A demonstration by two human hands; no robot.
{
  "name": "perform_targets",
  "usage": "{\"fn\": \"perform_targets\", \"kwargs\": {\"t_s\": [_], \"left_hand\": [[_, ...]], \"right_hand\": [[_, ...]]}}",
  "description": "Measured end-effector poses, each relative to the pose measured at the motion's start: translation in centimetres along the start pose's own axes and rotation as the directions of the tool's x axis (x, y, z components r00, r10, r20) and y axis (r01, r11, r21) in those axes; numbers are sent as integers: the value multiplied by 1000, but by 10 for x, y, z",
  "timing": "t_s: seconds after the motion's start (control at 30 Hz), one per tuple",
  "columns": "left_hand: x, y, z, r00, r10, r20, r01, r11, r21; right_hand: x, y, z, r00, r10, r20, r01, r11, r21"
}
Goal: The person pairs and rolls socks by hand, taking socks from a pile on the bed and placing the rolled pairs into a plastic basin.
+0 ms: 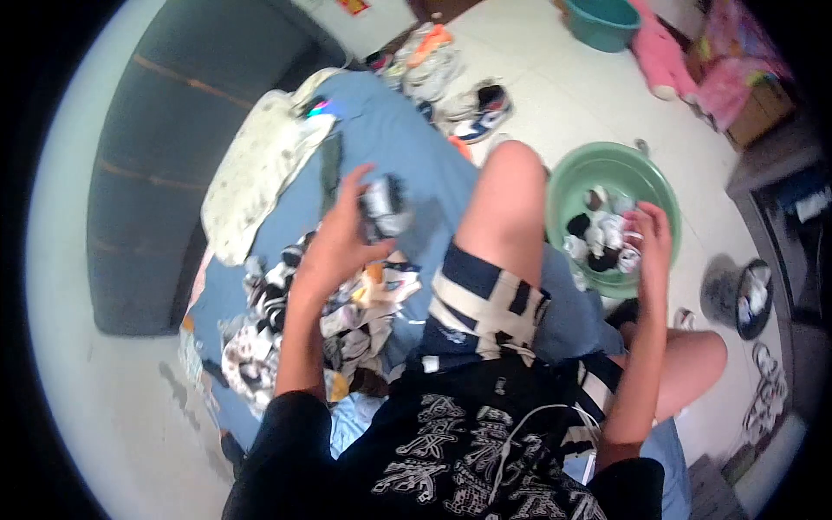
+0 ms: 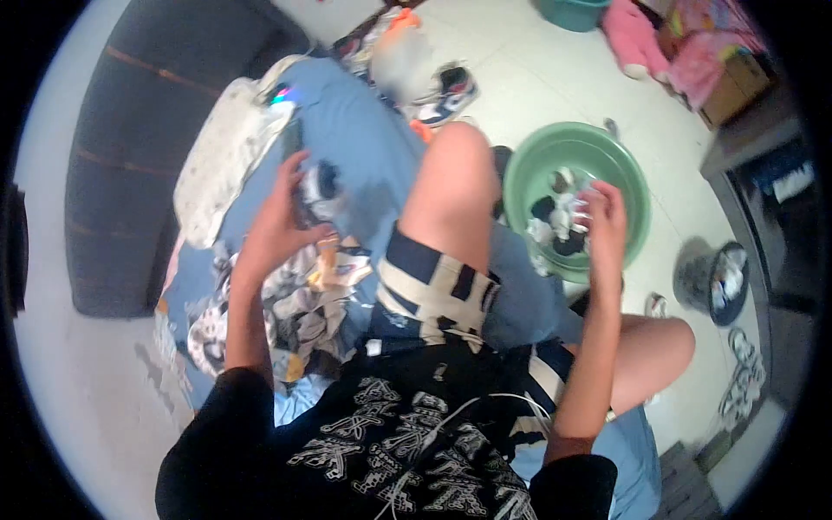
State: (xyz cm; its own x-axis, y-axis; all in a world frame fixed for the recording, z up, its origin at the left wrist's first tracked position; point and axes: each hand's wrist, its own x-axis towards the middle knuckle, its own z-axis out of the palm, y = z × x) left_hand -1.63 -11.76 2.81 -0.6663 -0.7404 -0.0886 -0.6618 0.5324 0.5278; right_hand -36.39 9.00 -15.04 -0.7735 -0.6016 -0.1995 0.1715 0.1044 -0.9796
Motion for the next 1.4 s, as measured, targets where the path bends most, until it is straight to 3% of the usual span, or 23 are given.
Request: {"fn": "perform_targets", "kwargs": {"t_s": [0.07, 0.1, 0.17, 0.23, 0.27, 0.37, 0.43, 0.47, 0.53, 0.57, 0.63, 0.7, 0.77, 0.87, 1.1, 1.13, 1.17, 1.2, 1.23, 1.27, 1.3, 1.37, 1.4], "left_hand": [[36, 44, 48, 953, 299, 49, -285, 940, -186], [50, 71, 73, 955, 289, 70, -268, 938, -222], [80, 110, 128, 805, 593, -15, -591, 800, -99], [94, 159, 168, 733, 672, 100, -645, 735, -209], [99, 174, 191, 661, 746, 82, -739, 666, -107], [113, 205, 247, 596, 798, 87, -774, 600, -204], [124, 217, 269, 564, 825, 36, -784, 549, -290], [129, 218, 276, 568, 820, -75, -780, 506, -368], [132, 221, 283, 595, 754, -279, -778, 453, -436], [132, 220, 284, 594, 759, -267, -776, 453, -439], [132, 216, 282, 706, 641, -300, -687, 519, -508], [130, 218, 282, 685, 660, -309, -711, 510, -484], [122, 221, 279, 697, 656, -291, -707, 558, -434], [125, 207, 284, 675, 652, -347, -738, 605, -299], [140, 186, 292, 647, 657, -387, -756, 616, -219], [143, 188, 287, 805, 513, -299, -593, 710, -378], [145, 188, 285, 919, 351, -178, -391, 765, -512], [151, 182, 287, 922, 343, -177, -384, 768, -512], [160, 175, 290, 969, 245, -36, -187, 631, -753], [166, 169, 292, 974, 184, 131, 40, 429, -902], [166, 170, 289, 974, 182, 132, 42, 428, -903], [164, 173, 279, 986, 29, 164, 151, 264, -953], [168, 172, 270, 967, 17, 255, 251, 133, -959]], "right_hand": [[-16, -27, 7, 997, -28, 74, 23, 998, 66], [-18, -35, 2, 982, -29, 189, 13, 996, 83], [-22, -39, -10, 920, -60, 388, -3, 987, 158], [-31, -47, -19, 952, -67, 298, 1, 976, 217], [-31, -46, -27, 965, -22, 261, -36, 976, 216], [-25, -40, -58, 985, 89, 151, -107, 987, 120], [-28, -44, -78, 985, 88, 152, -112, 981, 161], [-27, -40, -85, 992, 62, 113, -86, 973, 216], [-24, -33, -91, 999, -22, 38, 7, 936, 352], [-22, -30, -93, 999, -15, 29, 4, 933, 361], [-21, -27, -93, 994, -95, -61, 109, 950, 292], [-19, -25, -87, 994, -64, -88, 89, 946, 311], [-17, -18, -77, 976, -119, -183, 153, 971, 184], [-21, -28, -64, 974, -126, -190, 143, 987, 77], [-20, -19, -44, 967, -167, -190, 137, 977, -163], [-18, -19, -43, 969, -164, -185, 133, 977, -165], [-17, -18, -43, 953, -258, -158, 230, 957, -177], [-17, -20, -41, 927, -351, -131, 325, 927, -185], [-18, -23, -41, 929, -349, -126, 324, 928, -185], [-19, -29, -41, 962, -241, -130, 232, 969, -80], [-20, -35, -42, 984, -130, -122, 134, 991, 25], [-20, -37, -47, 992, -87, -91, 93, 994, 60], [-19, -36, -51, 995, -35, -91, 49, 986, 158]]}}
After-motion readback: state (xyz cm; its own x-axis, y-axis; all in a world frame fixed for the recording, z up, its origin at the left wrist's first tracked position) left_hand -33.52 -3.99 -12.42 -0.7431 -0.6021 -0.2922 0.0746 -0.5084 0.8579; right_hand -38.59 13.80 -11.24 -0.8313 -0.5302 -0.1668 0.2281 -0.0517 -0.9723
